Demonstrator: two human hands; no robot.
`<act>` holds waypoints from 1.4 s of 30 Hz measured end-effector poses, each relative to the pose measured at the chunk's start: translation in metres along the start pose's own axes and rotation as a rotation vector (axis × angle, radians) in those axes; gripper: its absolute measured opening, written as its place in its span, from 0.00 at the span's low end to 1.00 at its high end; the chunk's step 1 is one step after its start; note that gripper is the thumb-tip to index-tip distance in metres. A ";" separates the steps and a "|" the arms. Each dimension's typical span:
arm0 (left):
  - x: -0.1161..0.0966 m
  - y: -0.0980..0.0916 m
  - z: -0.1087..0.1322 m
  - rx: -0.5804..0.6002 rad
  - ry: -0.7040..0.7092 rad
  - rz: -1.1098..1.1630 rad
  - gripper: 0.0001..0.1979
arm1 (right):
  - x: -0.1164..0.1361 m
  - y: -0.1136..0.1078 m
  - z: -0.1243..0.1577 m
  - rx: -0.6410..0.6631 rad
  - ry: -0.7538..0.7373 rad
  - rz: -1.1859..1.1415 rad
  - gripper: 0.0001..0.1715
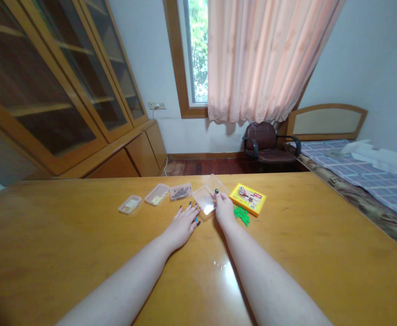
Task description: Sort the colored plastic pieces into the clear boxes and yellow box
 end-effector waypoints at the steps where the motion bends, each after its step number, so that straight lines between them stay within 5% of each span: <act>1: 0.001 0.000 -0.001 -0.001 -0.003 0.010 0.24 | 0.001 0.000 0.001 0.002 -0.003 0.014 0.26; 8: 0.003 -0.008 -0.001 -0.045 -0.022 0.051 0.24 | 0.010 0.003 0.006 -0.005 -0.021 0.050 0.24; 16: -0.038 -0.002 0.026 0.024 0.164 -0.119 0.37 | 0.004 0.000 0.001 -0.065 0.035 -0.111 0.25; 24: -0.010 -0.006 0.017 0.012 -0.036 -0.160 0.36 | 0.003 -0.001 0.000 -0.051 0.016 -0.025 0.27; 30: -0.009 0.010 0.025 0.027 -0.398 -0.187 0.45 | 0.001 0.000 -0.001 -0.014 -0.001 -0.009 0.23; 35: -0.004 0.013 0.013 0.030 -0.341 -0.066 0.44 | 0.008 0.003 0.003 -0.005 -0.010 0.008 0.22; 42: 0.043 -0.030 0.005 -0.148 -0.354 0.132 0.20 | 0.014 0.002 0.005 0.062 -0.125 0.277 0.19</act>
Point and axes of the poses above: each hand's wrist, its own z-axis away from the middle knuckle, its own y-axis out of the palm, x = y × z, the point moved 3 cm from there along -z, towards the middle knuckle, and after that the axes turned 15 degrees about -z, right-handed, at the moved point
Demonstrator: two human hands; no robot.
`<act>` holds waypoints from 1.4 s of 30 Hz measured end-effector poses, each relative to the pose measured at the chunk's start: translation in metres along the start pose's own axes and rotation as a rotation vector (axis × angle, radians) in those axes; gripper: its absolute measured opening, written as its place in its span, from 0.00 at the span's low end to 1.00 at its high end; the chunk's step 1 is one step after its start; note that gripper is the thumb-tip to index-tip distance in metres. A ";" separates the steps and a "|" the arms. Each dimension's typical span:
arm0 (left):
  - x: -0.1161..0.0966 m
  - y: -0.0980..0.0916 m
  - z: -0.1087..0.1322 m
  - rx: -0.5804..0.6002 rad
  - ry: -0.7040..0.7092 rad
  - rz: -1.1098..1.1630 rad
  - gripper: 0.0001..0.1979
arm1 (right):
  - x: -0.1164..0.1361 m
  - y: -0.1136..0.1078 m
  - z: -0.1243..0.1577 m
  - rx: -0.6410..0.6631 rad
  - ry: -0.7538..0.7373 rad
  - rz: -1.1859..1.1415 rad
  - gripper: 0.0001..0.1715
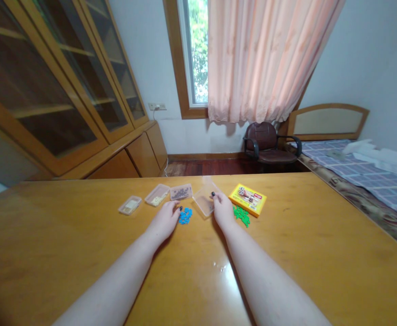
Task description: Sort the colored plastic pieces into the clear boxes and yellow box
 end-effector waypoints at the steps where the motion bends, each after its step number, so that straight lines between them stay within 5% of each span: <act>1: 0.004 -0.004 -0.002 0.023 0.033 -0.019 0.16 | -0.001 0.000 0.000 0.014 0.006 0.020 0.19; 9: 0.016 0.002 -0.002 0.191 0.110 -0.210 0.11 | -0.004 0.003 0.001 0.104 0.034 0.099 0.18; 23: 0.016 0.010 -0.008 0.112 0.142 -0.195 0.08 | -0.006 0.006 0.002 0.121 0.026 0.123 0.17; 29: 0.028 0.009 -0.016 -0.006 -0.006 0.199 0.06 | -0.011 0.005 0.001 0.117 0.046 0.120 0.19; 37: 0.042 0.002 -0.019 0.044 -0.445 1.306 0.08 | -0.013 0.006 0.001 0.139 0.036 0.100 0.20; 40: 0.043 0.004 -0.019 0.086 -0.484 1.338 0.08 | -0.013 0.006 0.001 0.138 0.031 0.104 0.20; 42: 0.042 0.004 -0.019 0.041 -0.402 1.114 0.08 | -0.014 0.005 0.001 0.134 0.027 0.112 0.20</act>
Point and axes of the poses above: each hand's wrist, its own z-axis away from the middle knuckle, its own y-axis out of the palm, x = y × z, the point moved 3 cm from there along -z, towards the middle knuckle, and after that the axes turned 15 degrees about -z, right-handed, at the moved point
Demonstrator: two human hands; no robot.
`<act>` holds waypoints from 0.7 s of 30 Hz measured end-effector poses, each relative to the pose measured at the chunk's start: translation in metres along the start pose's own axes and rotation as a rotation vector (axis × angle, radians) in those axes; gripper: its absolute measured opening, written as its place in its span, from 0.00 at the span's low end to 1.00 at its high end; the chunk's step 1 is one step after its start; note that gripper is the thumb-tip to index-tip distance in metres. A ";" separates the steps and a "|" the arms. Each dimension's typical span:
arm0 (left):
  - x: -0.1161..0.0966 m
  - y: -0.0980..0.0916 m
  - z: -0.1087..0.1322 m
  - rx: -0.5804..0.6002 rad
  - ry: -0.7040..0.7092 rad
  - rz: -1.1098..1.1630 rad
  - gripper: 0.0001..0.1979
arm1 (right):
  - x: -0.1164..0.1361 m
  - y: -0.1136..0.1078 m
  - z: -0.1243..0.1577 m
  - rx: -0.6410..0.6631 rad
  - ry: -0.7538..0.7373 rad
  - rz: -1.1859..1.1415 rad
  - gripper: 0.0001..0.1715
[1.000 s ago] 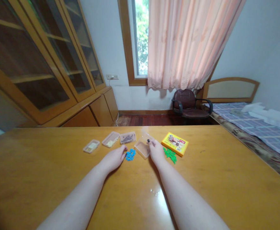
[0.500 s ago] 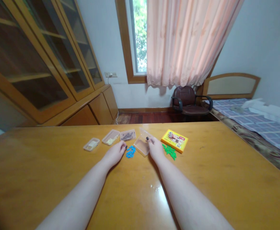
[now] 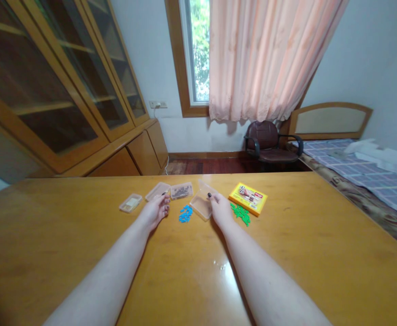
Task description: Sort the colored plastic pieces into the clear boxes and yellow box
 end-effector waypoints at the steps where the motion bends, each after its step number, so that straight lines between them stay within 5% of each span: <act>1: -0.001 0.001 0.001 -0.026 0.090 -0.175 0.08 | 0.000 0.000 0.000 -0.001 -0.002 0.004 0.20; 4: -0.003 0.010 0.007 -0.069 0.377 -0.765 0.08 | 0.001 -0.001 0.000 -0.005 -0.007 0.017 0.19; 8: 0.000 0.023 0.015 0.002 0.447 -1.176 0.09 | 0.001 0.000 0.000 0.001 -0.010 0.008 0.19; 21: -0.003 0.027 0.015 0.038 0.397 -1.315 0.07 | 0.005 0.002 0.002 0.002 0.018 -0.009 0.20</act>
Point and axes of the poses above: each hand's wrist, its own z-axis away from the middle knuckle, its own y-axis out of the palm, x = y × z, the point moved 3 cm from there along -z, towards the middle knuckle, and after that the axes turned 15 degrees about -z, right-handed, at the moved point
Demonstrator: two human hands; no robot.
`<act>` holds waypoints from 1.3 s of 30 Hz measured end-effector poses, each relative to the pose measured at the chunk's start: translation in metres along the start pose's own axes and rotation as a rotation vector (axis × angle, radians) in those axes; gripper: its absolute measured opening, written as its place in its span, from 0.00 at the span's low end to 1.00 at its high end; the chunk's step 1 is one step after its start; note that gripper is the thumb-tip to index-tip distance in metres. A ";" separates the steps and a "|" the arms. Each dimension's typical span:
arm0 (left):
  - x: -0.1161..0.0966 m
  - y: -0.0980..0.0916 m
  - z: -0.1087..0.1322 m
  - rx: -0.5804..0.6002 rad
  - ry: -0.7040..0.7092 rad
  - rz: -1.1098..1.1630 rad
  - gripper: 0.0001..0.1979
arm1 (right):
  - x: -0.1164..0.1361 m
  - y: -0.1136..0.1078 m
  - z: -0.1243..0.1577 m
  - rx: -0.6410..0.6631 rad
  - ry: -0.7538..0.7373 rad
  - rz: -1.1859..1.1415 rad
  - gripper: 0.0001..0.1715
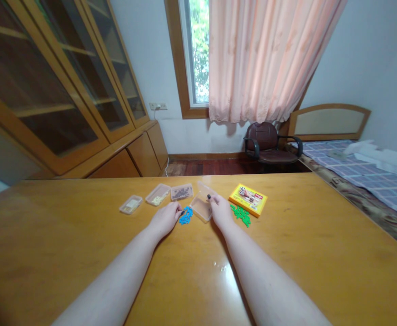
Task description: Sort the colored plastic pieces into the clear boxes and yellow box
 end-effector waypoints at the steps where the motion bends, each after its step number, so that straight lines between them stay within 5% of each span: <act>1: 0.000 0.000 0.000 0.002 -0.001 -0.006 0.07 | 0.001 0.000 0.000 0.005 0.004 0.001 0.20; 10: 0.000 0.002 -0.001 -0.013 -0.011 -0.004 0.08 | 0.003 -0.002 0.000 0.018 -0.015 0.072 0.20; 14: -0.003 -0.005 0.000 -0.126 -0.043 0.135 0.07 | 0.005 0.002 0.002 0.071 -0.029 0.053 0.19; 20: -0.024 -0.012 0.009 -0.275 0.178 0.215 0.08 | 0.011 0.015 0.012 0.278 -0.068 -0.011 0.18; 30: -0.013 -0.005 0.004 -0.204 0.227 0.106 0.18 | 0.008 0.003 0.004 -0.032 0.029 -0.145 0.17; 39: -0.014 0.005 0.002 -0.099 0.266 0.068 0.17 | 0.005 0.001 0.002 -0.077 0.032 -0.151 0.17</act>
Point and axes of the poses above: each hand's wrist, its own z-axis away from the middle knuckle, its own y-axis out of the palm, x = y × z, the point moved 3 cm from there along -z, towards the middle knuckle, and after that the axes turned 15 degrees about -z, right-handed, at the moved point
